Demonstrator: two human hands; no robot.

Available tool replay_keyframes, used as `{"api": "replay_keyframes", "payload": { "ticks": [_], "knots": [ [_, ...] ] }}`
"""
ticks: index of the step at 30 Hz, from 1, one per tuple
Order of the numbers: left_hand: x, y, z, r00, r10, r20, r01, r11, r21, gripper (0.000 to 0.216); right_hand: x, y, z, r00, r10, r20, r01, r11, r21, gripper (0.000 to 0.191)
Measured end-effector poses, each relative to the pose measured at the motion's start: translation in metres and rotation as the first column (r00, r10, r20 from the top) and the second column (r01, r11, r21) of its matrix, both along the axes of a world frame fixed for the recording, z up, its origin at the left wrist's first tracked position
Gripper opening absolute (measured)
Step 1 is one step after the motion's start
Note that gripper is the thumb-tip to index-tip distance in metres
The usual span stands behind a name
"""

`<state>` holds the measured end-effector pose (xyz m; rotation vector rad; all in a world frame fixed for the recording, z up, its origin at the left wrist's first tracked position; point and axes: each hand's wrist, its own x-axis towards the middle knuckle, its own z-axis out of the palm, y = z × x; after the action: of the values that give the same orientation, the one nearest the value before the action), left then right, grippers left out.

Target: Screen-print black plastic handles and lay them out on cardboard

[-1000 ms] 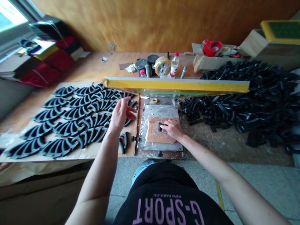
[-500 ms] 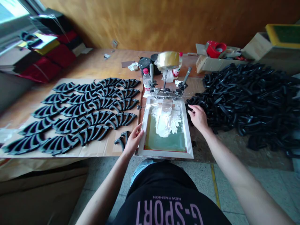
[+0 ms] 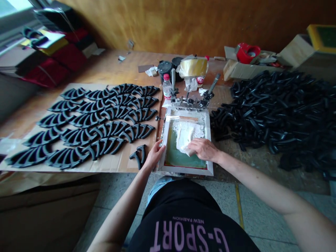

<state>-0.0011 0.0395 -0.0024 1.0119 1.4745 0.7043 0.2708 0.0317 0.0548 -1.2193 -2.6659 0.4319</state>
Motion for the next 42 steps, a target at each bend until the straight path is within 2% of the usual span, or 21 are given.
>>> {"api": "replay_keyframes", "payload": {
  "ticks": [2,5,9,11,13,16,18,21,23,25,28,31,33,34,35,36,37,39,40,41,42],
  "knots": [
    [0.000,0.000,0.002,1.000,-0.013,0.008,0.013,1.000,0.010,0.059,0.001,0.005,0.001,0.998,-0.055,-0.020,0.055,0.998,-0.010,0.019],
    [-0.001,0.000,0.004,0.999,-0.044,0.020,0.044,0.999,0.030,0.060,-0.005,0.008,-0.007,0.976,-0.201,-0.081,0.207,0.976,0.065,0.019],
    [-0.001,0.000,0.003,0.997,-0.060,0.046,0.060,0.998,0.022,0.063,-0.009,-0.008,-0.018,0.988,-0.107,-0.107,0.115,0.991,0.072,0.025],
    [-0.001,0.000,0.003,0.997,-0.062,0.053,0.061,0.998,0.022,0.065,-0.010,-0.006,-0.013,0.989,-0.115,-0.088,0.120,0.991,0.051,0.018],
    [-0.003,0.001,0.009,0.996,-0.075,0.053,0.074,0.997,0.026,0.068,-0.011,0.011,-0.001,0.970,-0.222,-0.103,0.229,0.972,0.062,0.018],
    [-0.006,0.003,0.032,0.990,-0.138,0.034,0.136,0.990,0.035,0.073,-0.001,0.056,0.022,0.898,-0.410,-0.161,0.432,0.890,0.142,0.047],
    [-0.007,0.006,0.057,0.990,-0.136,0.028,0.133,0.987,0.090,0.066,0.022,0.081,0.032,0.829,-0.531,-0.179,0.559,0.801,0.213,0.058],
    [-0.001,0.015,0.097,0.996,-0.051,0.077,0.032,0.972,0.232,0.047,0.071,0.089,0.034,0.691,-0.694,-0.202,0.716,0.620,0.319,0.042],
    [0.007,0.027,0.120,0.985,-0.006,0.171,-0.055,0.937,0.345,0.048,0.095,0.077,0.022,0.653,-0.736,-0.176,0.741,0.574,0.348,0.034],
    [0.019,0.045,0.139,0.954,-0.011,0.300,-0.124,0.896,0.427,0.048,0.098,0.058,0.002,0.689,-0.716,-0.114,0.705,0.624,0.337,0.035],
    [0.035,0.067,0.156,0.902,-0.068,0.427,-0.150,0.877,0.456,0.049,0.069,0.031,-0.036,0.809,-0.587,-0.035,0.575,0.777,0.255,0.022],
    [0.049,0.060,0.147,0.876,0.001,0.483,-0.224,0.886,0.405,0.052,0.028,0.013,-0.061,0.857,-0.514,0.040,0.505,0.853,0.130,0.020],
    [0.058,0.035,0.123,0.873,0.040,0.486,-0.188,0.948,0.258,0.055,0.004,0.003,-0.062,0.815,-0.577,0.050,0.576,0.817,0.035,0.017],
    [0.063,0.018,0.109,0.880,0.027,0.474,-0.101,0.986,0.131,0.056,-0.008,-0.003,-0.058,0.782,-0.622,0.029,0.623,0.782,-0.007,0.015],
    [0.067,0.000,0.094,0.886,-0.036,0.462,0.057,0.998,-0.031,0.057,-0.020,-0.009,-0.053,0.754,-0.657,-0.009,0.656,0.753,-0.039,0.015],
    [0.071,-0.017,0.080,0.882,-0.048,0.468,0.144,0.975,-0.171,0.056,-0.031,-0.016,-0.048,0.747,-0.662,-0.061,0.660,0.749,-0.061,0.014],
    [0.072,-0.031,0.067,0.869,-0.016,0.495,0.157,0.957,-0.244,0.053,-0.041,-0.021,-0.043,0.773,-0.623,-0.120,0.619,0.782,-0.072,0.013],
    [0.067,-0.049,0.048,0.846,0.086,0.526,0.102,0.942,-0.318,0.046,-0.046,-0.028,-0.038,0.863,-0.448,-0.234,0.446,0.893,-0.065,0.011],
    [0.059,-0.051,0.040,0.845,0.134,0.518,0.044,0.947,-0.317,0.043,-0.039,-0.029,-0.038,0.886,-0.374,-0.274,0.375,0.926,-0.052,0.012],
    [0.046,-0.050,0.033,0.858,0.166,0.486,-0.019,0.956,-0.293,0.041,-0.024,-0.027,-0.040,0.888,-0.354,-0.292,0.360,0.932,-0.034,0.014],
    [0.028,-0.046,0.026,0.886,0.191,0.422,-0.086,0.963,-0.254,0.040,-0.001,-0.023,-0.045,0.868,-0.401,-0.294,0.416,0.909,-0.013,0.017]
  ]
}}
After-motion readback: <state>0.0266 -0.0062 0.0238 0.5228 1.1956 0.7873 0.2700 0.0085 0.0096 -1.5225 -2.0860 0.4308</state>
